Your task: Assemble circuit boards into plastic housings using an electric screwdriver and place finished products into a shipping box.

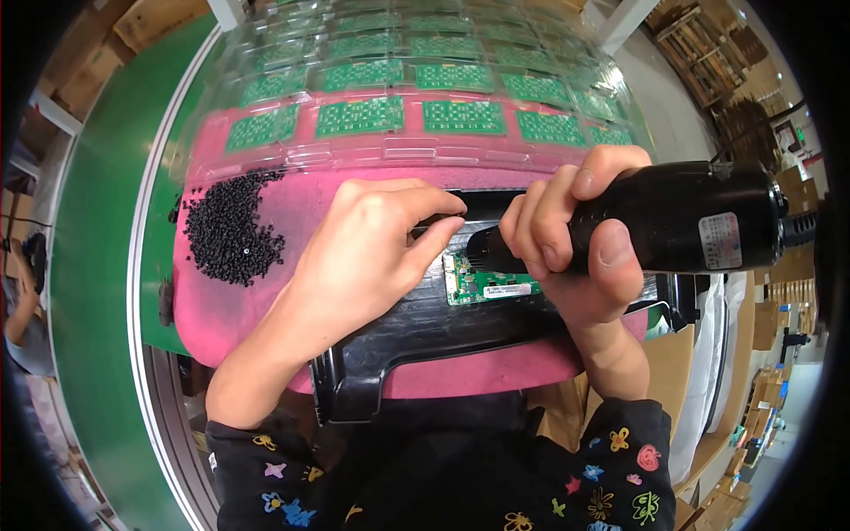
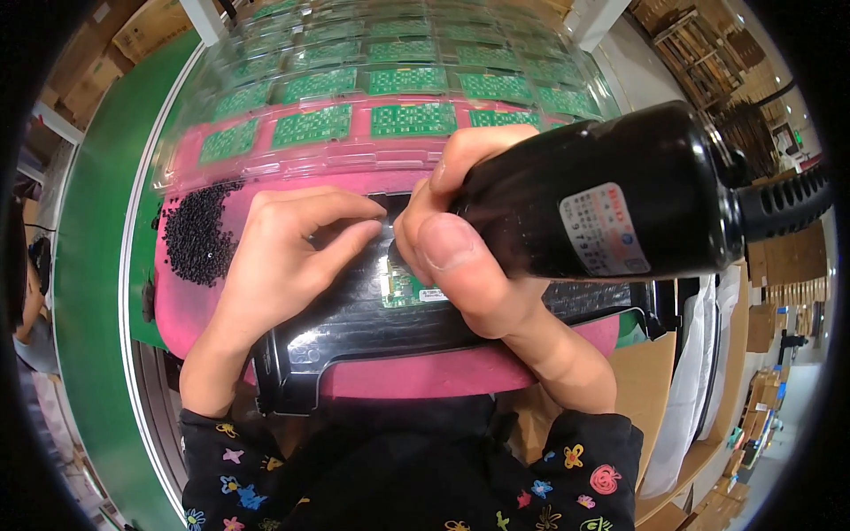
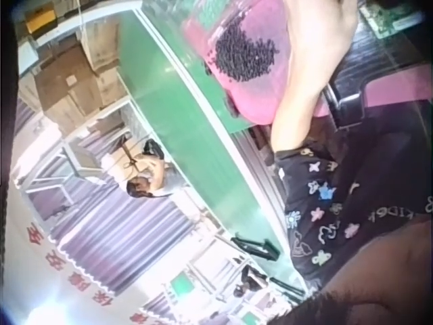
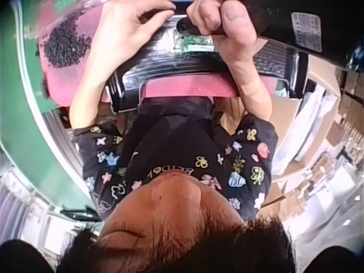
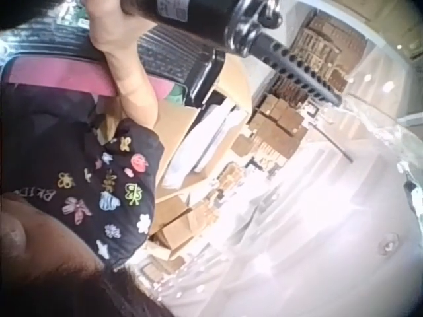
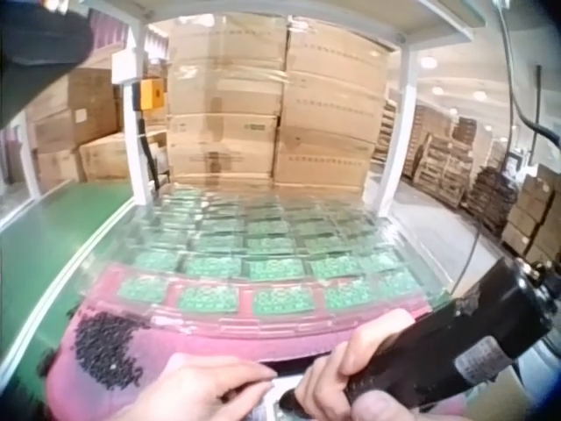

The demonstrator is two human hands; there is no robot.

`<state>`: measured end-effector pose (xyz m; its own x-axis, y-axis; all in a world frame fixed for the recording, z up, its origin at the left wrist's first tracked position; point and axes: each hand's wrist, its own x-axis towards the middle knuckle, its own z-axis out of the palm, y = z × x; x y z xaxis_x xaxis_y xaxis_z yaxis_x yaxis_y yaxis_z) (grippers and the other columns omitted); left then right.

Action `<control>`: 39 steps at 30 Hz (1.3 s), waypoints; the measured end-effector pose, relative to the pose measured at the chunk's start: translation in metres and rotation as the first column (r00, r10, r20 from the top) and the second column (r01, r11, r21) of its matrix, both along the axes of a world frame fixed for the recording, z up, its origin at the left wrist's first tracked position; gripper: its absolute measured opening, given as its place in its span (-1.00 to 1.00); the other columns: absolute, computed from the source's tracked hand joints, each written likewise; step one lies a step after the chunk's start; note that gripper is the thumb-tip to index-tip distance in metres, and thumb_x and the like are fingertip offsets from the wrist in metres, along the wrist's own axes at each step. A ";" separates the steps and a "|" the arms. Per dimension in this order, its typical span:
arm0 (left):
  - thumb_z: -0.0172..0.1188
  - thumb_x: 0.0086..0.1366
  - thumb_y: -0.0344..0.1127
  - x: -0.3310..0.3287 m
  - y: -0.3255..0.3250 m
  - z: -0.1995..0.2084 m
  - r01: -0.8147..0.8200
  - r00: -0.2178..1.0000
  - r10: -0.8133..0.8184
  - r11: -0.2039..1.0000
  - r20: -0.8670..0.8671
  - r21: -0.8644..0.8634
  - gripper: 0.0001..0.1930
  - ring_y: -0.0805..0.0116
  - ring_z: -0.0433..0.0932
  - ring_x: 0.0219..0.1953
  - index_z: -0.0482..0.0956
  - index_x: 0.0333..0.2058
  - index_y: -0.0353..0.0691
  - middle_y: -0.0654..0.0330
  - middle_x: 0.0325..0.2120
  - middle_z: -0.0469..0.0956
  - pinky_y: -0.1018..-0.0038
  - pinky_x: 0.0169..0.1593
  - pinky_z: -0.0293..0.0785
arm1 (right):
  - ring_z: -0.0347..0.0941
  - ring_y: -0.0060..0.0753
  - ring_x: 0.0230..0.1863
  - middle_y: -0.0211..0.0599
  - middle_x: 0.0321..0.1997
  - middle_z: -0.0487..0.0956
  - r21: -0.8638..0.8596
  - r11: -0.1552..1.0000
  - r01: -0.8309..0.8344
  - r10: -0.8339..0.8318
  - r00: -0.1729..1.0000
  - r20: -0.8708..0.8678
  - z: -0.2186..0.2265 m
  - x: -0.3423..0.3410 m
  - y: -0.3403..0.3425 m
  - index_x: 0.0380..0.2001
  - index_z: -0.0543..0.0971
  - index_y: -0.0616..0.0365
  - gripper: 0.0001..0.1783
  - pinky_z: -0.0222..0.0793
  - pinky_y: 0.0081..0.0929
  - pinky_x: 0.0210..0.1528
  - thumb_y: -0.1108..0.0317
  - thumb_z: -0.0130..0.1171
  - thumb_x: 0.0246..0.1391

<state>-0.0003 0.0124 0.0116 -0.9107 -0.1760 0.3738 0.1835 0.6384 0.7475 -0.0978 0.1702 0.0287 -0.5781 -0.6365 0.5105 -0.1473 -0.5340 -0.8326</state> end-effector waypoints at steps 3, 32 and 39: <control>0.25 0.20 -0.47 0.001 -0.002 -0.001 0.000 0.999 0.000 1.000 0.049 0.005 -0.87 0.17 0.67 -0.43 0.66 -0.28 -0.37 0.01 -0.43 0.66 0.41 -0.31 0.55 | 0.13 -0.58 -0.73 -0.45 -0.67 0.27 0.020 1.000 -0.020 0.020 1.000 -0.012 -0.002 0.000 -0.005 -0.15 0.26 0.06 -0.60 0.18 -0.52 -0.58 0.05 0.11 0.18; 0.34 0.08 -0.47 -0.007 0.000 -0.004 0.338 0.940 -0.341 0.931 0.003 -0.137 -0.86 0.04 0.57 -0.38 0.57 -0.38 -0.35 0.07 -0.47 0.57 0.27 -0.31 0.50 | 0.21 -0.66 -0.72 -0.58 -0.65 0.34 -0.180 0.984 -0.010 0.024 0.997 0.074 0.027 0.001 0.030 -0.15 0.31 -0.05 -0.57 0.21 -0.57 -0.52 -0.10 0.16 0.19; 0.36 0.11 -0.39 -0.003 0.001 0.001 0.206 0.977 -0.203 0.978 0.061 -0.044 -0.73 0.26 0.59 -0.26 0.61 -0.19 -0.28 0.15 -0.32 0.62 0.43 -0.31 0.48 | 0.16 -0.61 -0.77 -0.52 -0.68 0.31 0.097 0.977 0.189 -0.192 0.981 0.021 0.030 0.002 0.047 -0.21 0.27 0.03 -0.52 0.14 -0.58 -0.64 -0.07 0.20 0.13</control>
<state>-0.0031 0.0134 0.0128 -0.9451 0.0341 0.3249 0.2731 0.6284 0.7284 -0.0955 0.2174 0.0589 -0.7076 -0.5574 0.4342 -0.2133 -0.4174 -0.8833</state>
